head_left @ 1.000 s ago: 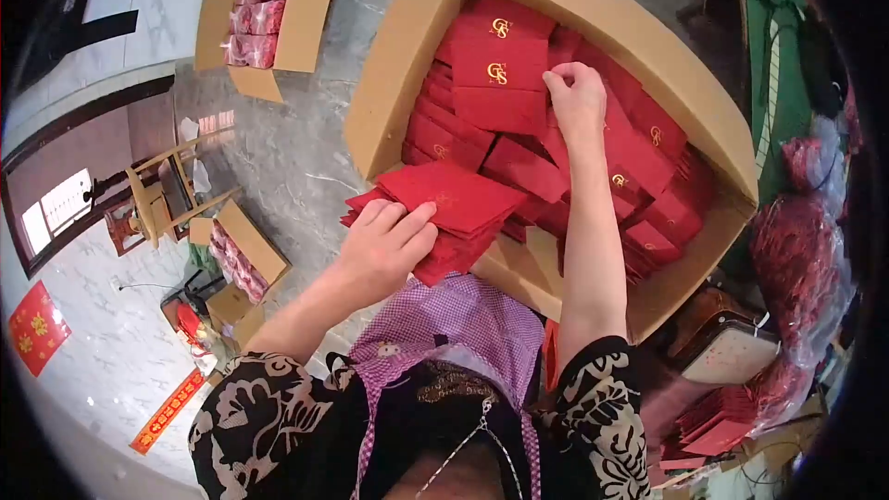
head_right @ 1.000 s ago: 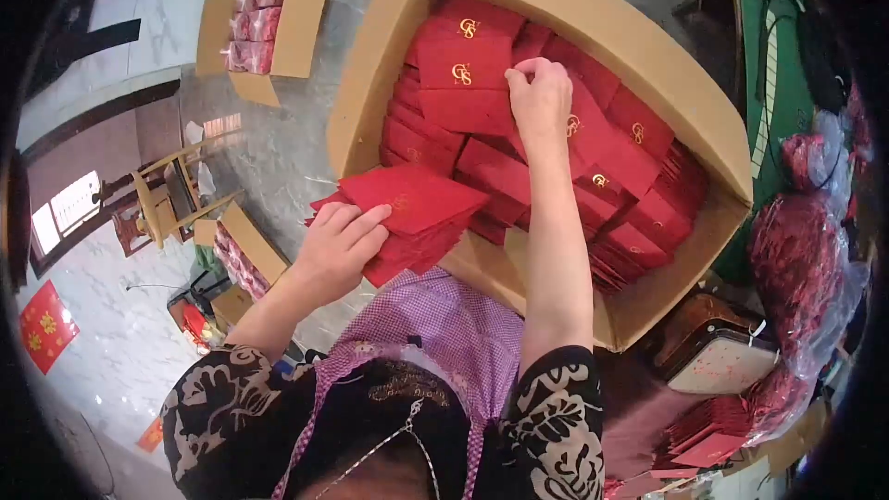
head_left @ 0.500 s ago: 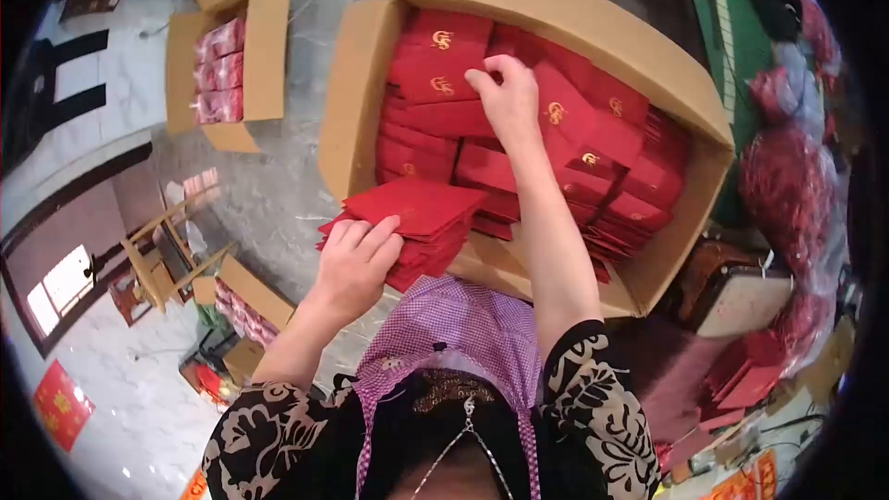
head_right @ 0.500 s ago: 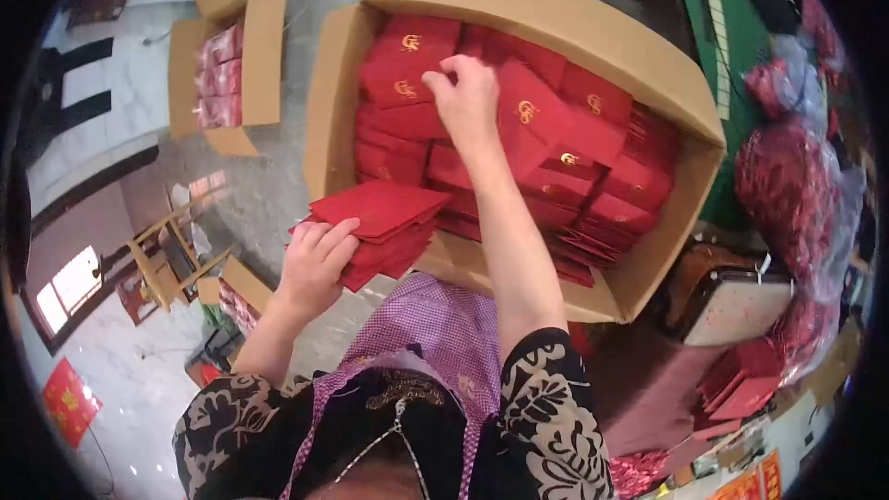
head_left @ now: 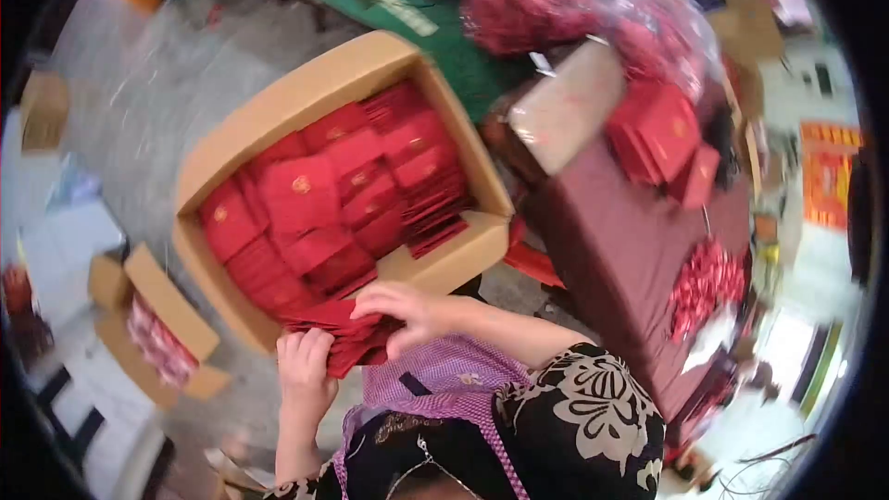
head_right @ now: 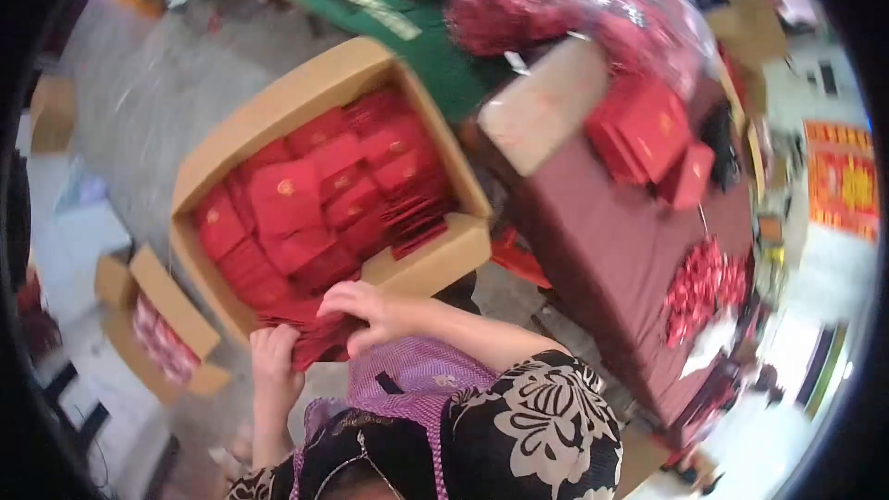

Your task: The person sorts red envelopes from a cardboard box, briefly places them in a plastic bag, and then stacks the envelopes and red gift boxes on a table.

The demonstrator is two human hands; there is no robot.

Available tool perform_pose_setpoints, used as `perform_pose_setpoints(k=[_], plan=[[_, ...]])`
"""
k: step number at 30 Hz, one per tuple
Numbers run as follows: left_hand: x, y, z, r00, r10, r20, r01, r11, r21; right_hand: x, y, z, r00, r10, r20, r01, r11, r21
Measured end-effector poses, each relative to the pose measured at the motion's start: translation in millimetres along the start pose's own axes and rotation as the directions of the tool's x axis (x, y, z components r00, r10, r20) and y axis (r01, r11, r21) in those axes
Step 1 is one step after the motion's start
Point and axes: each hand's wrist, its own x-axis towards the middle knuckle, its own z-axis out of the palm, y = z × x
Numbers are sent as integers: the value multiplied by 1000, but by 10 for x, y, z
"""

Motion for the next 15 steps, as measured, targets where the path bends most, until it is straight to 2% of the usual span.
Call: perform_pose_setpoints(k=[1, 2, 4, 6, 7, 9, 10, 11, 12, 14, 15], plan=[[148, 128, 39, 998, 61, 26, -61, 998, -19, -186, -121, -56, 999, -27, -41, 21, 992, -127], [231, 240, 49, 993, 108, 52, -106, 994, -36, -348, -212, -44, 992, 5, -129, -31, 980, -198], [576, 608, 162, 955, 290, 58, -291, 957, 8, -783, -386, -54, 946, 24, -324, -139, 931, -337], [892, 1040, 304, 891, 445, 85, -449, 893, 26, -1239, -542, -204, 898, 61, -435, -247, 889, -386], [1030, 1291, 373, 842, 530, 106, -536, 844, 37, -1465, -638, -250, 837, 78, -542, -306, 887, -346], [1295, 1873, 497, 724, 676, 138, -688, 721, 78, -1945, -799, -380, 692, -78, -717, -309, 866, -393], [1423, 2223, 558, 662, 735, 148, -749, 654, 105, -2198, -786, -409, 569, -171, -804, -275, 882, -383], [1543, 2579, 569, 607, 765, 216, -791, 607, 74, -2441, -852, -491, 503, -197, -841, -249, 899, -360], [1630, 2919, 607, 531, 808, 255, -847, 519, 118, -2669, -900, -548, 409, -255, -876, -233, 899, -370], [1754, 3545, 879, 391, 918, 74, -904, 368, 217, -3166, -1055, -730, 289, -403, -868, -218, 856, -470], [1799, 3848, 978, 325, 945, 45, -919, 305, 250, -3376, -1140, -801, 205, -456, -866, -173, 854, -491]])
